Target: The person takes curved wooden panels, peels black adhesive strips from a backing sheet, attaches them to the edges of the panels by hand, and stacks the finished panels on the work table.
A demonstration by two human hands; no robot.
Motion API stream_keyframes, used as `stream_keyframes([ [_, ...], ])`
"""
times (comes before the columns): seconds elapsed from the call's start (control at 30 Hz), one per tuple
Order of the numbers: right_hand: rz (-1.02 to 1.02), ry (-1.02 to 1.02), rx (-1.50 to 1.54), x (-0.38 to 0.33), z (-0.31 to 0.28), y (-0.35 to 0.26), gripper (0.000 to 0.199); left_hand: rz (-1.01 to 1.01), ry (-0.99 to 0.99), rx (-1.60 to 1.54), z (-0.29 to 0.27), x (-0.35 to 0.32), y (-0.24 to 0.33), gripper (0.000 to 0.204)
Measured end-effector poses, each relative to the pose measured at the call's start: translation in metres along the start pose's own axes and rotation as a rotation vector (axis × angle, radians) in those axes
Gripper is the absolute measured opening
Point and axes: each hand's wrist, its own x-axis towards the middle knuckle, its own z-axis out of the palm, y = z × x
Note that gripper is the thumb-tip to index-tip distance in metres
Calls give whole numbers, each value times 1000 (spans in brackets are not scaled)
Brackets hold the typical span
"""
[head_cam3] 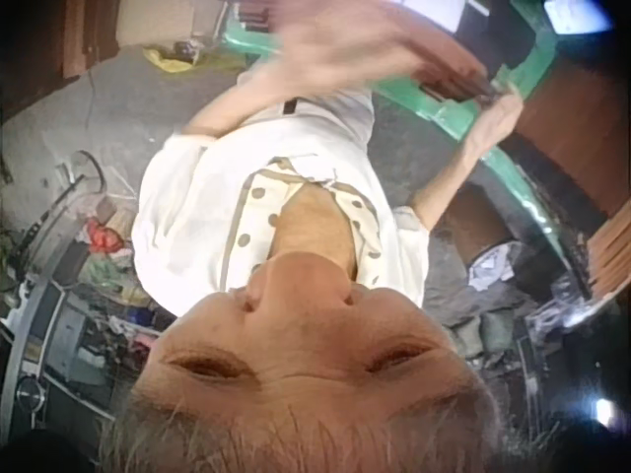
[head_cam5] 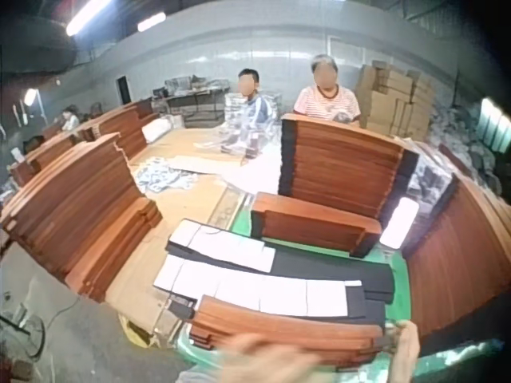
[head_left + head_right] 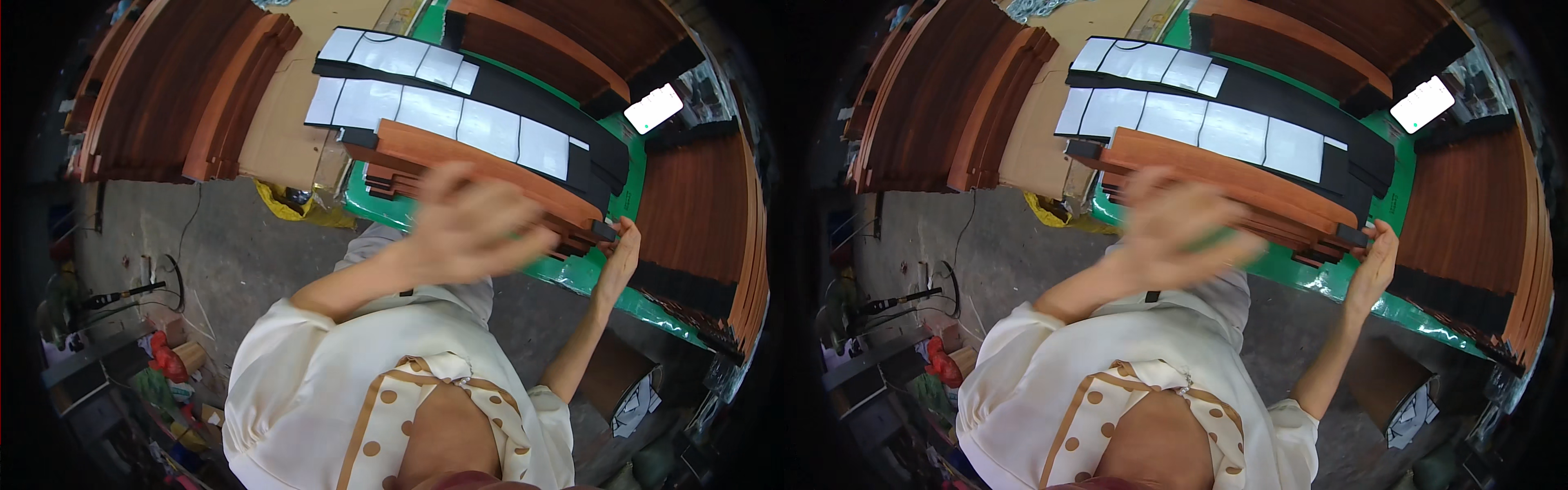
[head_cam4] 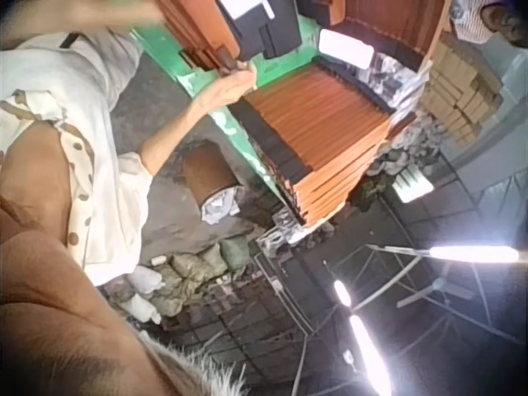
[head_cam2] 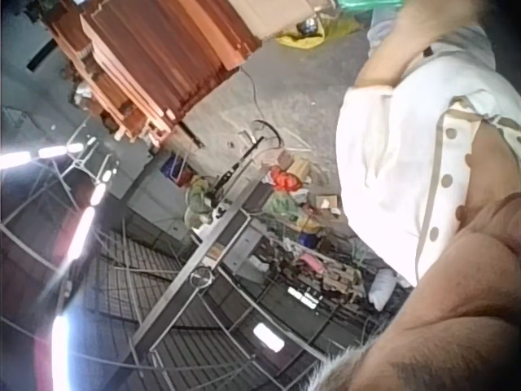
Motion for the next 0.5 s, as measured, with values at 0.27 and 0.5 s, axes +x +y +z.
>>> stream_keyframes([
  [0.27,26,-152,-125,-1,-11,2,30,-1188,-94,-390,-96,-62,-76,43],
  [0.5,-48,-40,76,-7,-14,15,28,-1009,-163,-305,-91,-76,-80,25],
])
